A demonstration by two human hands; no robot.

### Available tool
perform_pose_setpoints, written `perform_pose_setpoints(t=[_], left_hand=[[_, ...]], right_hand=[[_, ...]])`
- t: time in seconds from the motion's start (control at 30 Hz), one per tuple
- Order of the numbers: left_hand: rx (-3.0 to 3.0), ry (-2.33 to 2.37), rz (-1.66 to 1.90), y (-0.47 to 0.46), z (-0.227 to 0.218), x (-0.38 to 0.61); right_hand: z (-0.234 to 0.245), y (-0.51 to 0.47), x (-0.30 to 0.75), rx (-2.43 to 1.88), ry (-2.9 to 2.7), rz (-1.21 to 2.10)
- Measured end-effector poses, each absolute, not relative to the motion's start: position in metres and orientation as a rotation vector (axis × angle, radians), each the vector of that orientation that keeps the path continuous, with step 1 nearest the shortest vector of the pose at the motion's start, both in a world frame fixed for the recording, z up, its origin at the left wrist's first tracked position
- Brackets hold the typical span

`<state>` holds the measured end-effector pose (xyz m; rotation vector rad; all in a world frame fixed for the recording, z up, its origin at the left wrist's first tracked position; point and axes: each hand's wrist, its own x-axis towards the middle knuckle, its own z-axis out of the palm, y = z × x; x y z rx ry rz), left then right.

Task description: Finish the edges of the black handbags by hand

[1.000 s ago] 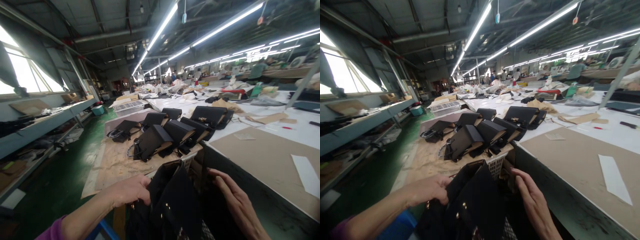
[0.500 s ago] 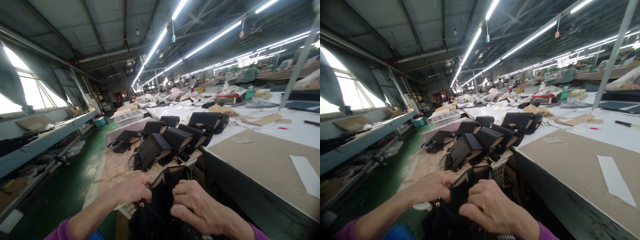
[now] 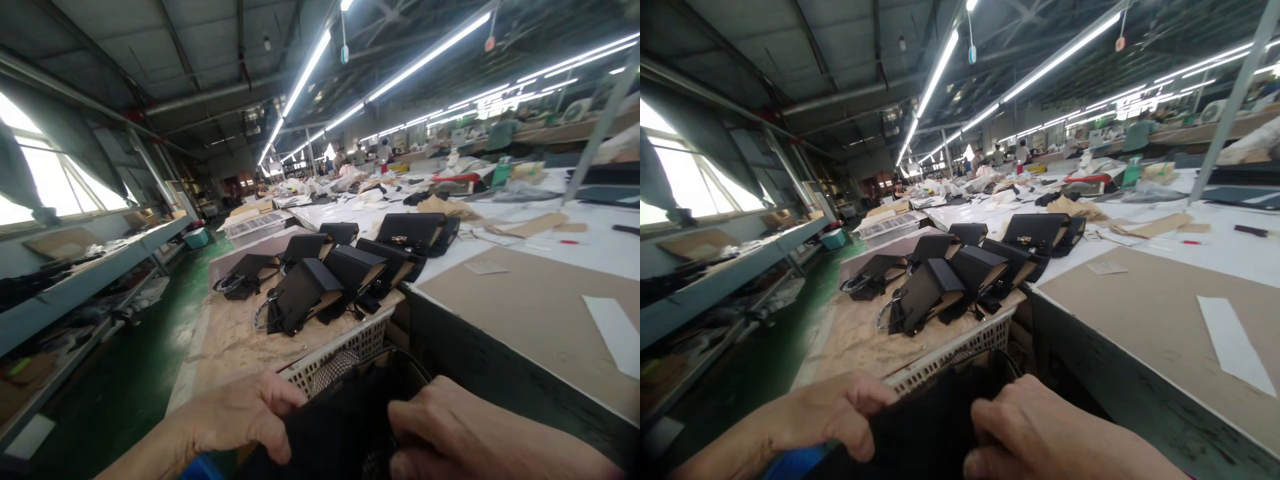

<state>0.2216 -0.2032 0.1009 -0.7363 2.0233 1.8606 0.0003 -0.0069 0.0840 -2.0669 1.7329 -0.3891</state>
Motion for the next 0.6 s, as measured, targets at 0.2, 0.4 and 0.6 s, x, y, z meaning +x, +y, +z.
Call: perform_pose_setpoints(t=[0.2, 0.4, 0.6], left_hand=[[-0.735, 1.811, 1.985, -0.197, 0.079, 0.227], [-0.837, 1.801, 2.039, -0.199, 0.076, 0.241], [-0.986, 1.727, 2.164, -0.197, 0.070, 0.252]], right_hand=[[0.071, -0.036, -0.005, -2.208, 1.824, -0.661], [0.069, -0.083, -0.014, -2.270, 1.595, -0.796], [0.058, -0.112, -0.006, -2.159, 1.507, -0.773]])
